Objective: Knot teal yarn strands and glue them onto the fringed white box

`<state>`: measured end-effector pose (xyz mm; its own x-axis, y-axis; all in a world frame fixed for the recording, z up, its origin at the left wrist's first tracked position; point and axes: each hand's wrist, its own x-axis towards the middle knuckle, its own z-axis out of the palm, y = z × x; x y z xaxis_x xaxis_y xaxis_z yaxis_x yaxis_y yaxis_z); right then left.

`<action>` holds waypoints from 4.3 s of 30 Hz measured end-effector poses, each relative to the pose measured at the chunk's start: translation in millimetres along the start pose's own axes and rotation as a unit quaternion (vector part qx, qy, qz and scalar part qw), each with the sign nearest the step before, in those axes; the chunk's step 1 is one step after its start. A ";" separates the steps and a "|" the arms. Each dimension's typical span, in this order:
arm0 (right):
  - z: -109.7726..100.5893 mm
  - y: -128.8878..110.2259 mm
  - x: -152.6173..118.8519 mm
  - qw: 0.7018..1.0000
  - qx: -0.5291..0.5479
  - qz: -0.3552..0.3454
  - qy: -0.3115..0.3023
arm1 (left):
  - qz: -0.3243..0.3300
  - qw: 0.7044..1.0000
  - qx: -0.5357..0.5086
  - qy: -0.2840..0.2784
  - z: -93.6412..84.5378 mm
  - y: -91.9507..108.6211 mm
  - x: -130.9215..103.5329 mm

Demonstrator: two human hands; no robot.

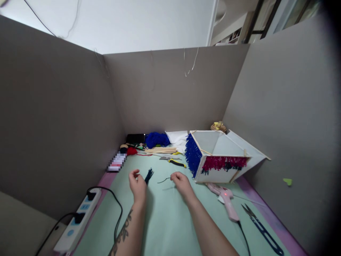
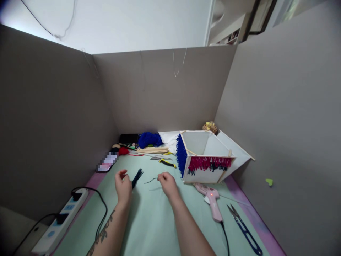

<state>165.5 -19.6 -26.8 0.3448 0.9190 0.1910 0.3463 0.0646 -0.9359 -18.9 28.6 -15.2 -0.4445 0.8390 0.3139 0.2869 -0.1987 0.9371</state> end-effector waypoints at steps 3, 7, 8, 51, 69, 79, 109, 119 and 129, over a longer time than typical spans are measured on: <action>-6.0 0.2 0.3 0.987 -0.145 -0.033 0.064 | -0.058 0.996 0.064 -0.009 -1.2 -7.2 11.4; -9.6 -0.2 0.9 0.977 -0.188 -0.035 0.097 | 0.004 0.951 0.270 -0.153 -0.7 -1.8 9.7; -8.8 -0.5 0.7 0.978 -0.184 -0.037 0.092 | 0.029 0.928 0.325 -0.179 -0.9 1.4 6.6; 9.1 -12.8 -5.2 0.966 0.238 0.097 0.015 | -0.051 0.933 -0.086 -0.345 20.2 20.2 -23.9; -1.9 -26.5 -8.4 0.987 0.150 -0.010 0.052 | -0.146 0.848 -0.087 -0.502 20.2 28.7 -43.5; 0.1 -49.0 -25.3 0.983 0.064 -0.147 -0.083 | -0.329 0.792 -0.329 -0.395 17.4 29.4 -24.9; 16.3 -18.3 -10.9 0.936 0.328 0.115 0.049 | 0.005 0.926 -0.043 -0.375 21.3 25.3 -34.3; 18.6 -2.8 -9.8 0.980 0.184 0.073 0.022 | 0.229 0.888 0.096 -0.388 13.9 21.0 -38.2; 15.4 -16.7 -13.0 0.988 0.145 0.051 -0.017 | 0.261 0.871 0.197 -0.367 11.6 24.1 -40.2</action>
<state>141.8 -26.7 -18.2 0.3339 0.9387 0.0852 0.0444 0.0747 -0.9962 15.8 -4.0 -6.9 0.4537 0.8135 0.3639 0.6206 -0.5815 0.5261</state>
